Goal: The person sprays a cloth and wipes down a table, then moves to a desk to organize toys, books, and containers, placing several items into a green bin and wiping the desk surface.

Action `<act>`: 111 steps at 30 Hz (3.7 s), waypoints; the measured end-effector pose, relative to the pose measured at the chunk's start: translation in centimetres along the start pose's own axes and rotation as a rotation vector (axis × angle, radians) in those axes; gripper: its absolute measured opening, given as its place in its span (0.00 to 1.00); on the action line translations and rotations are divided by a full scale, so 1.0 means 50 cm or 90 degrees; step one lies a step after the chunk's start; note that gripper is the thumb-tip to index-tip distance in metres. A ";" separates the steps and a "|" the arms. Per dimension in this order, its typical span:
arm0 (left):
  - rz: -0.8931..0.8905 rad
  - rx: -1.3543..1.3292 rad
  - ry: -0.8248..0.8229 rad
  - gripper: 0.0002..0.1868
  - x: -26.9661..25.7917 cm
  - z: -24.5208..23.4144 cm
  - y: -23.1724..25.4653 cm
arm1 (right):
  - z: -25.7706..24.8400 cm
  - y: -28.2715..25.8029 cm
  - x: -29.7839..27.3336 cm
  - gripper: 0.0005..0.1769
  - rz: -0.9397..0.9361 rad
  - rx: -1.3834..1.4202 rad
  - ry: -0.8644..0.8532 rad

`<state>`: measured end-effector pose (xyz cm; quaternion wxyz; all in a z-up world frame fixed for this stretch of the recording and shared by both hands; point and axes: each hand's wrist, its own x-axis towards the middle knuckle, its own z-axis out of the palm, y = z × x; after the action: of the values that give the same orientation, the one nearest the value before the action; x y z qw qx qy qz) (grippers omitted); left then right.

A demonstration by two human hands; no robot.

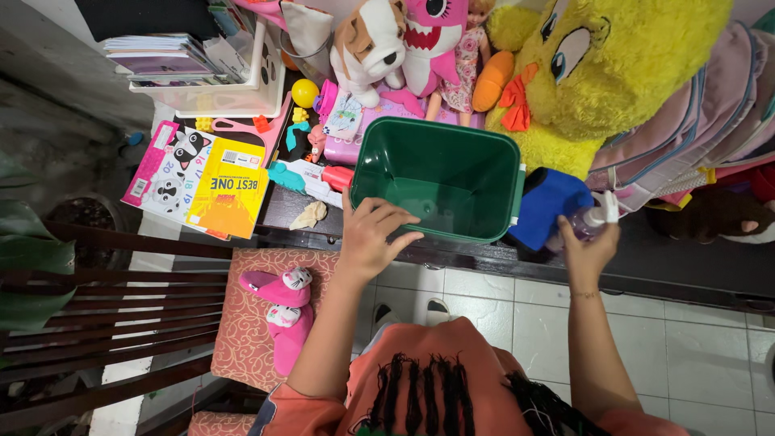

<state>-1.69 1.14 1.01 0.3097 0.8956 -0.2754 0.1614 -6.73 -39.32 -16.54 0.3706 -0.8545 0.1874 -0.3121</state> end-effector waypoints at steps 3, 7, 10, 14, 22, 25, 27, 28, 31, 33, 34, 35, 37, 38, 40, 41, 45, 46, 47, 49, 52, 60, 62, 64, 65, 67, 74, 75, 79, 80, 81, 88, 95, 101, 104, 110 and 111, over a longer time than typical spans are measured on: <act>-0.007 0.004 0.006 0.13 0.003 0.003 -0.002 | -0.026 0.001 -0.009 0.42 0.033 -0.015 0.031; -0.007 -0.004 0.025 0.12 0.006 0.008 -0.003 | -0.061 -0.039 -0.027 0.41 -0.032 0.188 0.087; -0.006 0.027 0.025 0.13 0.001 0.005 -0.003 | -0.065 -0.067 -0.046 0.34 0.008 0.366 0.036; -0.001 0.059 0.036 0.13 -0.002 -0.001 -0.010 | 0.019 -0.069 -0.077 0.32 0.106 0.358 -0.204; -0.043 0.016 0.043 0.13 -0.010 -0.011 -0.021 | 0.110 -0.106 -0.050 0.34 -0.192 0.114 -0.228; -0.041 0.001 0.058 0.12 -0.013 0.008 -0.009 | 0.119 -0.094 -0.012 0.35 -0.060 0.189 -0.237; -0.043 0.006 0.090 0.11 -0.009 0.035 0.013 | 0.116 -0.089 0.006 0.38 -0.099 0.105 -0.225; -0.042 0.008 0.117 0.10 -0.007 0.047 0.023 | 0.116 -0.091 0.011 0.42 -0.135 0.021 -0.208; -0.042 0.009 0.124 0.10 -0.004 0.062 0.034 | 0.109 -0.109 0.005 0.45 -0.153 0.020 -0.201; -0.035 0.009 0.127 0.11 -0.008 0.065 0.031 | 0.107 -0.116 0.001 0.47 -0.221 0.014 -0.176; -0.025 0.006 0.126 0.12 -0.012 0.064 0.029 | 0.105 -0.117 0.001 0.48 -0.284 0.004 -0.146; -0.029 0.009 0.130 0.12 -0.018 0.062 0.028 | 0.103 -0.116 -0.002 0.48 -0.287 0.008 -0.150; -0.002 -0.037 0.134 0.14 -0.028 0.055 0.024 | 0.096 -0.108 -0.002 0.47 -0.208 0.054 -0.207; -0.004 -0.034 0.137 0.14 -0.033 0.049 0.023 | 0.095 -0.103 -0.001 0.47 -0.212 0.057 -0.209; -0.003 -0.091 0.161 0.12 -0.045 0.040 0.022 | 0.085 -0.086 0.006 0.45 -0.120 0.029 -0.264; -0.005 -0.087 0.165 0.12 -0.051 0.036 0.023 | 0.076 -0.076 0.014 0.45 -0.125 0.031 -0.266; -0.001 -0.133 0.244 0.11 -0.080 0.024 0.021 | 0.026 -0.036 0.044 0.37 -0.060 0.026 -0.337; 0.001 -0.148 0.274 0.12 -0.090 0.024 0.017 | 0.017 -0.026 0.048 0.33 -0.047 0.075 -0.339; -0.002 -0.145 0.277 0.12 -0.102 0.027 0.012 | 0.011 -0.017 0.052 0.33 -0.050 0.076 -0.343; -0.043 -0.170 0.355 0.12 -0.128 0.043 -0.011 | -0.001 -0.002 0.062 0.27 -0.043 0.115 -0.352; -0.214 -0.249 0.459 0.11 -0.168 0.101 -0.091 | -0.023 0.009 0.082 0.22 -0.081 0.026 -0.311; -0.956 -1.043 0.259 0.45 -0.158 0.257 -0.463 | 0.004 -0.278 0.101 0.19 -0.107 0.340 -0.073; -0.981 -1.041 0.236 0.48 -0.135 0.287 -0.512 | 0.020 -0.413 0.084 0.18 -0.193 0.299 -0.075; -1.102 -0.940 0.247 0.45 -0.120 0.315 -0.536 | 0.044 -0.546 0.059 0.14 -0.319 0.166 -0.098; -1.099 -0.941 0.242 0.45 -0.116 0.325 -0.545 | 0.058 -0.605 0.048 0.12 -0.359 0.129 -0.123; -1.137 -0.917 0.255 0.43 -0.121 0.338 -0.556 | 0.093 -0.703 0.022 0.11 -0.424 0.076 -0.170; -1.055 -0.978 0.067 0.29 -0.152 0.333 -0.586 | 0.173 -0.840 0.013 0.15 -0.394 0.049 -0.282; -1.015 -0.989 0.071 0.26 -0.156 0.326 -0.589 | 0.177 -0.846 0.016 0.15 -0.403 0.057 -0.305; -0.851 -0.993 0.112 0.20 -0.153 0.291 -0.576 | 0.188 -0.861 0.033 0.13 -0.386 0.083 -0.383; -0.855 -0.995 0.110 0.20 -0.147 0.276 -0.571 | 0.191 -0.862 0.040 0.13 -0.384 0.080 -0.385; -0.855 -0.980 0.137 0.19 -0.144 0.257 -0.564 | 0.193 -0.862 0.049 0.13 -0.383 0.092 -0.414; -0.857 -1.020 0.284 0.21 -0.113 0.087 -0.509 | 0.214 -0.873 0.106 0.13 -0.372 0.128 -0.523; -0.797 -1.174 0.306 0.21 -0.142 0.041 -0.519 | 0.242 -0.884 0.121 0.14 -0.378 0.080 -0.539; -0.698 -1.375 0.227 0.23 -0.147 -0.042 -0.448 | 0.247 -0.889 0.125 0.15 -0.385 0.107 -0.545; -0.744 -1.262 0.226 0.23 -0.129 -0.109 -0.378 | 0.237 -0.903 0.125 0.14 -0.381 0.093 -0.546; -0.528 -0.762 0.209 0.31 -0.058 -0.266 -0.359 | 0.191 -0.995 0.120 0.16 -0.562 0.129 -0.498; -0.435 -0.666 0.159 0.32 -0.043 -0.310 -0.361 | 0.184 -1.021 0.121 0.19 -0.668 0.087 -0.435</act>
<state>5.47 23.82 3.30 0.7698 0.6379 0.0213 0.0006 8.41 -4.47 19.25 0.2606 -0.8587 -0.4060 -0.1728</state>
